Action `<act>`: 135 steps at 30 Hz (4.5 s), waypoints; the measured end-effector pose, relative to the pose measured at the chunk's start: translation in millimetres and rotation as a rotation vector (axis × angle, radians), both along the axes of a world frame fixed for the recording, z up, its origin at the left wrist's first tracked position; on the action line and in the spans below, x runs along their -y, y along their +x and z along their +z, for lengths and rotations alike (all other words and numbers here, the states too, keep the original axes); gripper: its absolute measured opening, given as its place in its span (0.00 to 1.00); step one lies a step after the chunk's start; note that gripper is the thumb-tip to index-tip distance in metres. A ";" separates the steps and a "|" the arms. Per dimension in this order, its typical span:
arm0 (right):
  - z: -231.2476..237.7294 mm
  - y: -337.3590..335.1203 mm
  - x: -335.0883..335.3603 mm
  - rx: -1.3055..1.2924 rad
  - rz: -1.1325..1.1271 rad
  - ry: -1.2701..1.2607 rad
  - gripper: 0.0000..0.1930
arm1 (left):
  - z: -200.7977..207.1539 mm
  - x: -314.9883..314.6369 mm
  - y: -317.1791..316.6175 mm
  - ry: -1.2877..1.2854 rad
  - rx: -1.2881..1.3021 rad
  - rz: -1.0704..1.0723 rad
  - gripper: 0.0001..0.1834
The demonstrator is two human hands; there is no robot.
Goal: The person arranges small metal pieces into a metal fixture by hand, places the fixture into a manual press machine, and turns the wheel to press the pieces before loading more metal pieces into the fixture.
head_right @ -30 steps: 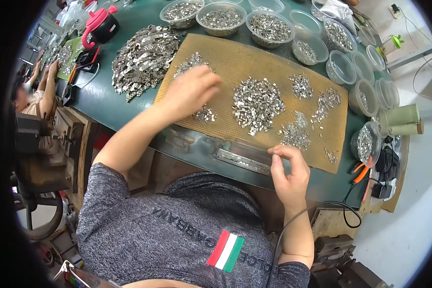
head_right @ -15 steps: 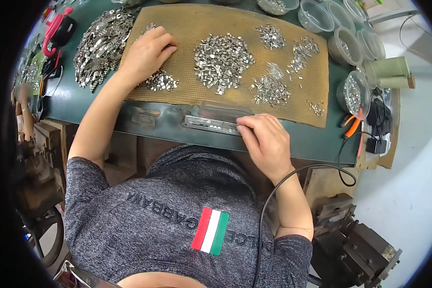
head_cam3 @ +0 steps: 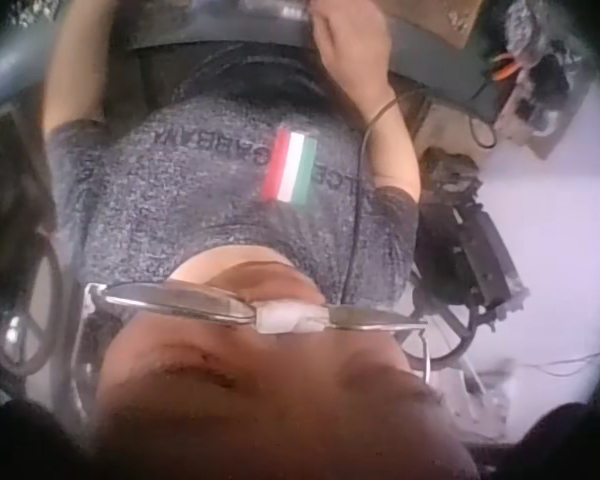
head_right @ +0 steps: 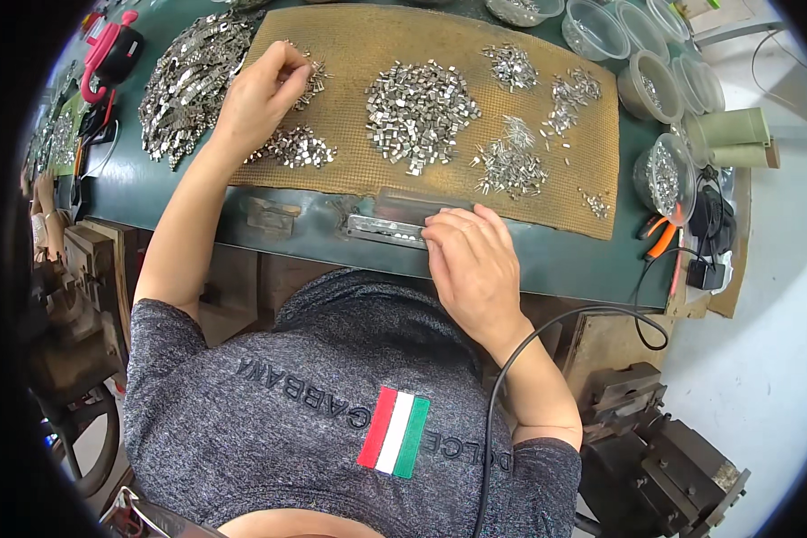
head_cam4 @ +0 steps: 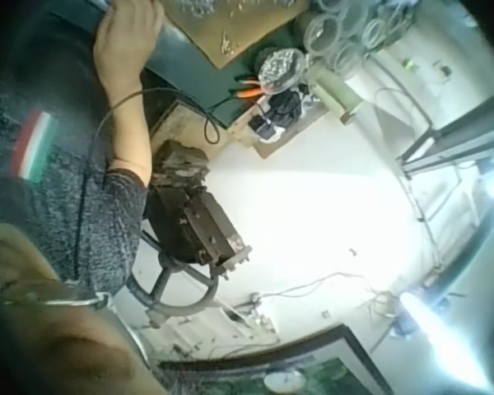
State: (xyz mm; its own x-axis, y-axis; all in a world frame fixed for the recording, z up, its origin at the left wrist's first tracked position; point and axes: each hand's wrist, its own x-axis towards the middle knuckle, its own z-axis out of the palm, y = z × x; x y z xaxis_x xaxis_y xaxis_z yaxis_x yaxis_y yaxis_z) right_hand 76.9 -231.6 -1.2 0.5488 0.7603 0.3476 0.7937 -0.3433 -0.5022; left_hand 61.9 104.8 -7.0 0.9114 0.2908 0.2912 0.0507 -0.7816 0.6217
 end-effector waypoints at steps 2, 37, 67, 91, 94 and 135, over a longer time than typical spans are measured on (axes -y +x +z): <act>6.2 -3.1 -2.9 0.054 -0.010 -0.037 0.10 | -0.9 0.0 -4.7 -0.047 0.003 -0.012 0.09; 2.2 -0.6 22.6 -0.191 -0.071 0.051 0.16 | -8.0 138.7 -59.1 -0.295 0.083 -0.467 0.05; -6.8 7.2 62.0 -0.343 -0.212 0.036 0.20 | 1.8 97.1 -55.8 0.020 0.113 -0.614 0.24; 23.4 -126.6 181.3 -0.412 -0.854 0.138 0.29 | 32.8 244.4 44.1 0.085 0.141 -1.312 0.18; 33.1 -172.1 212.0 -0.426 -1.156 0.204 0.30 | 29.2 327.5 61.3 0.012 0.207 -1.522 0.17; -29.1 -375.1 267.5 0.060 -2.011 1.034 0.34 | 16.9 465.8 20.6 -0.392 0.140 -1.901 0.20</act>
